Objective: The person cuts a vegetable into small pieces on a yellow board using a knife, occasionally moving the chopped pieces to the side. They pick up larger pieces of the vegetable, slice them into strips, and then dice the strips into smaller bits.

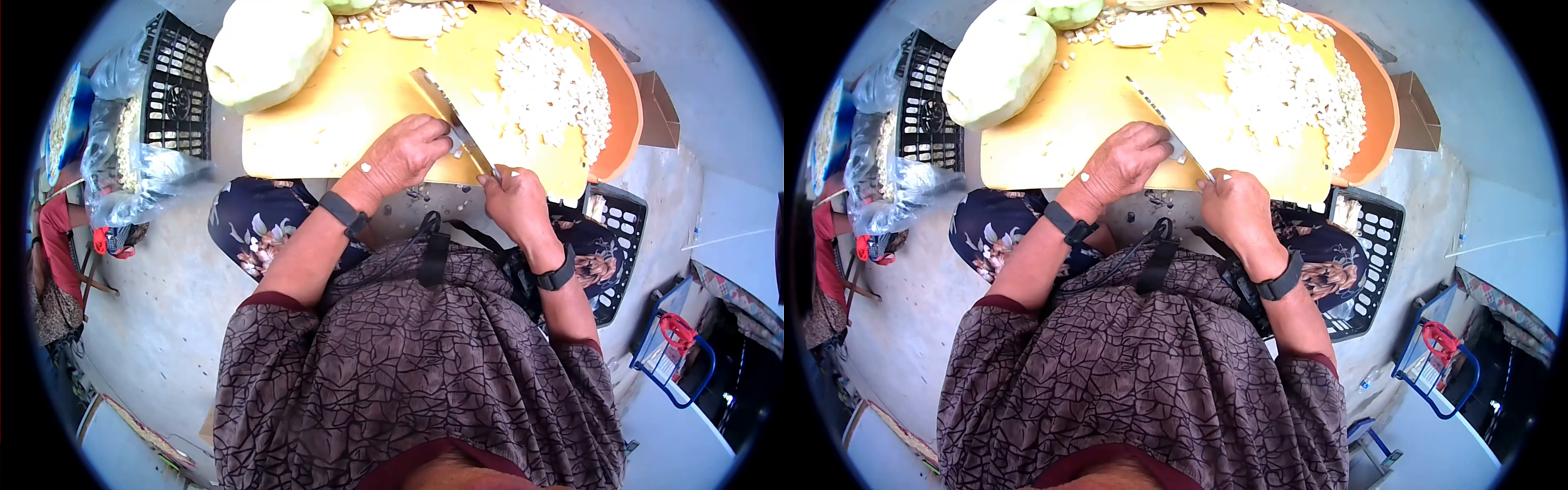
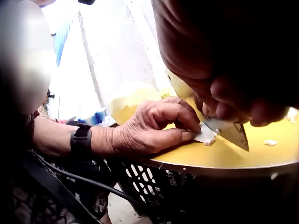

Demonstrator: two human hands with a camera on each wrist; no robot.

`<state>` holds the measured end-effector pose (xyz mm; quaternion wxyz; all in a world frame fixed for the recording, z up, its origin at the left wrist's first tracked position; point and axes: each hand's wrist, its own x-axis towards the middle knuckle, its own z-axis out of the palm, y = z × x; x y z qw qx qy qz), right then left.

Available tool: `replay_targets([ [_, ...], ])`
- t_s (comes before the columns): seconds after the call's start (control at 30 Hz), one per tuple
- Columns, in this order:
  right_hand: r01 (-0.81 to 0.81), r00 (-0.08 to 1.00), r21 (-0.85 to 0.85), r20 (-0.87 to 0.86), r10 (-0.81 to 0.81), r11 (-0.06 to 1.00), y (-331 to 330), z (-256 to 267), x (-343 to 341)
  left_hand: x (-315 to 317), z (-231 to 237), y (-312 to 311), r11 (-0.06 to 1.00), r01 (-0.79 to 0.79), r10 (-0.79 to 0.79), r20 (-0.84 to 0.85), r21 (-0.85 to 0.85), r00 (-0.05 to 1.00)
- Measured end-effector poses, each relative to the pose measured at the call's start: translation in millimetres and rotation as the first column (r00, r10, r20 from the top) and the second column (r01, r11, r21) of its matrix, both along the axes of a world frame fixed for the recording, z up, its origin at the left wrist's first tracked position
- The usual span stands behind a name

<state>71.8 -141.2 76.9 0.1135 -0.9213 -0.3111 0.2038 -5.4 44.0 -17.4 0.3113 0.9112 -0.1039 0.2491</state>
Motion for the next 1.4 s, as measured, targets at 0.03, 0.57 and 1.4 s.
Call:
replay_targets([
  [0.03,0.003,1.0,-0.008,-0.001,-0.003,1.0,-1,4,-2,-1,4,1,1.0,-0.007,0.007,0.0,0.023,1.0],
  [0.57,-0.058,0.998,-0.044,-0.005,0.058,0.997,0,-12,2,-2,-4,0,1.0,0.005,-0.005,0.014,-0.007,1.0],
  [1.4,-0.079,0.996,0.004,-0.042,0.079,0.997,9,-17,10,-6,-4,3,0.999,-0.003,0.002,0.013,0.054,1.0],
])
